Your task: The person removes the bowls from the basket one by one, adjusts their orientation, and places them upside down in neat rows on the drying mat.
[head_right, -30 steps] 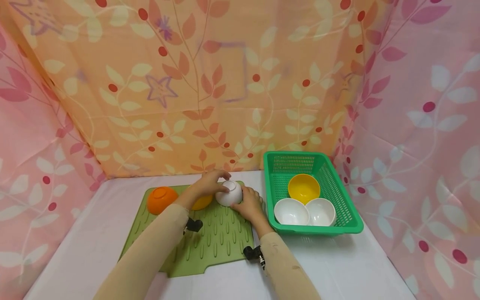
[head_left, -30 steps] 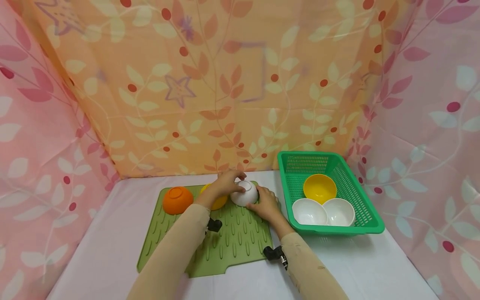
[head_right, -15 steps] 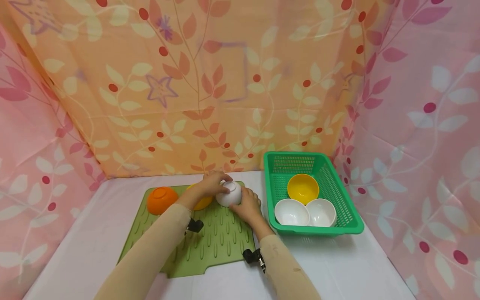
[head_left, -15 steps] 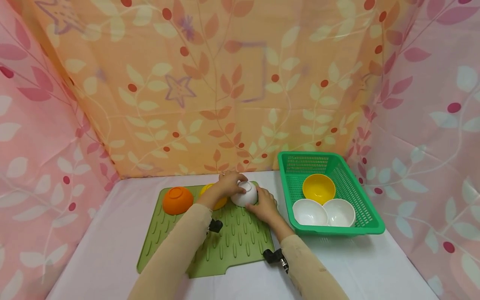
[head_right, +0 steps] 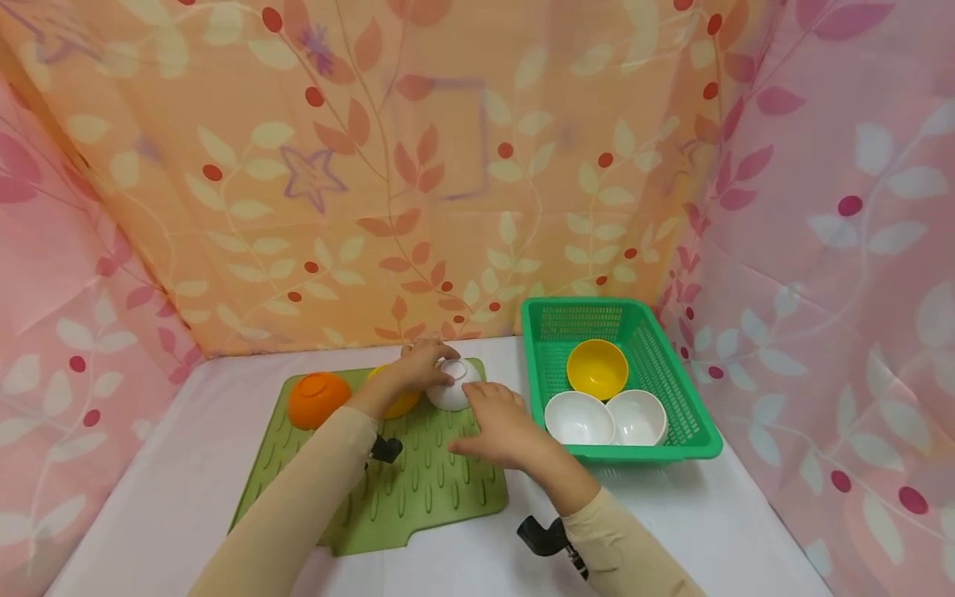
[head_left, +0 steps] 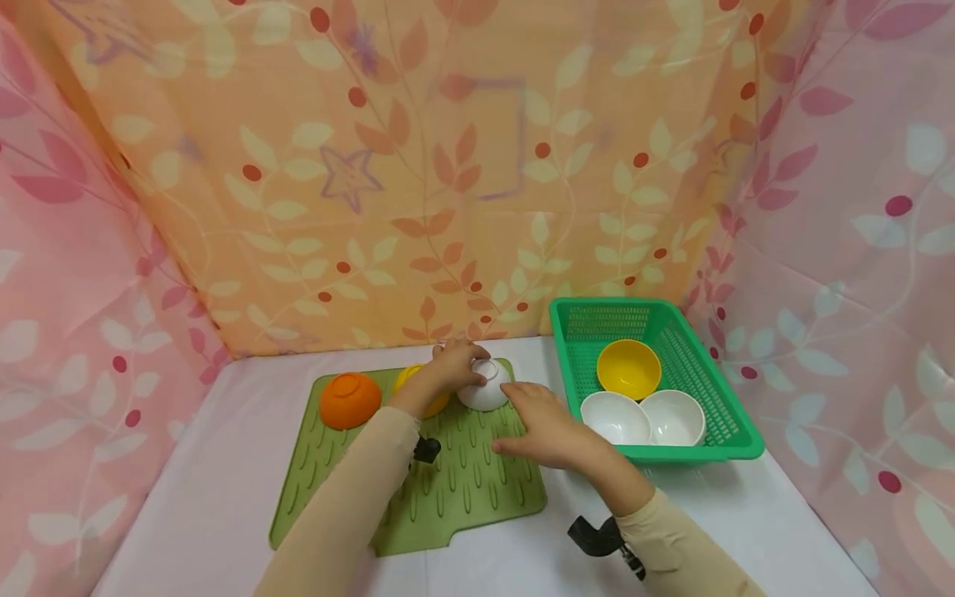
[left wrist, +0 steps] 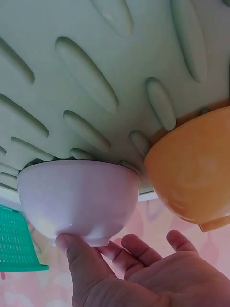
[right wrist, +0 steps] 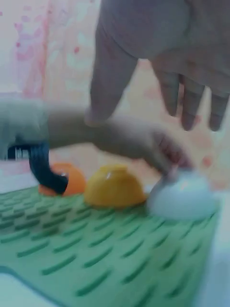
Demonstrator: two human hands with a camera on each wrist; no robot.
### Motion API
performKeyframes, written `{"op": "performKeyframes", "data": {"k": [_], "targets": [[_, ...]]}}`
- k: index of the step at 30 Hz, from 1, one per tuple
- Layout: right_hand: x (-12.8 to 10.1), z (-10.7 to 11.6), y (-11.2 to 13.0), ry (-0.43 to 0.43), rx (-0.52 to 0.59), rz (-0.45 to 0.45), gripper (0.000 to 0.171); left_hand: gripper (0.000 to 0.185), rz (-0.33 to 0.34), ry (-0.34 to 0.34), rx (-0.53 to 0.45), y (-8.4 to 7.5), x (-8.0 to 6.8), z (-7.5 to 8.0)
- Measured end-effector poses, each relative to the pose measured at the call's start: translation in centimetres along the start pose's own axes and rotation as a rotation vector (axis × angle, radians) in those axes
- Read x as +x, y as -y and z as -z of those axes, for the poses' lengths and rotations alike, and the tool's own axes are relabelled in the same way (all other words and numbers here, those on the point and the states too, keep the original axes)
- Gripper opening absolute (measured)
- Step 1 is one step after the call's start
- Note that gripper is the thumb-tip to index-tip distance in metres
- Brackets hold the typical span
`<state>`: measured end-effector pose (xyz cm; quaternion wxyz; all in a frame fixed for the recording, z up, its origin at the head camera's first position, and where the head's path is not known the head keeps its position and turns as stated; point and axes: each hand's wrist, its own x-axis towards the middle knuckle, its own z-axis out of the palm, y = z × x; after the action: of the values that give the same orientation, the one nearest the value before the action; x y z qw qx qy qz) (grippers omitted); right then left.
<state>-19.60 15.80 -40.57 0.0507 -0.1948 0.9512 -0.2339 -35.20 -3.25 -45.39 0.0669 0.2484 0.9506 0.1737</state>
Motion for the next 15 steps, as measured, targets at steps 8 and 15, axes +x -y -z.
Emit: {"op": "performKeyframes", "data": {"k": [8, 15], "targets": [[-1.4, 9.8, -2.9, -0.029, -0.145, 0.218, 0.079, 0.05, 0.004, 0.022, 0.001, 0.0, -0.3, 0.6], [-0.4, 15.3, -10.3, -0.006, -0.163, 0.195, 0.062, 0.047, 0.0, 0.0, -0.041, 0.1, -0.4, -0.2]]}}
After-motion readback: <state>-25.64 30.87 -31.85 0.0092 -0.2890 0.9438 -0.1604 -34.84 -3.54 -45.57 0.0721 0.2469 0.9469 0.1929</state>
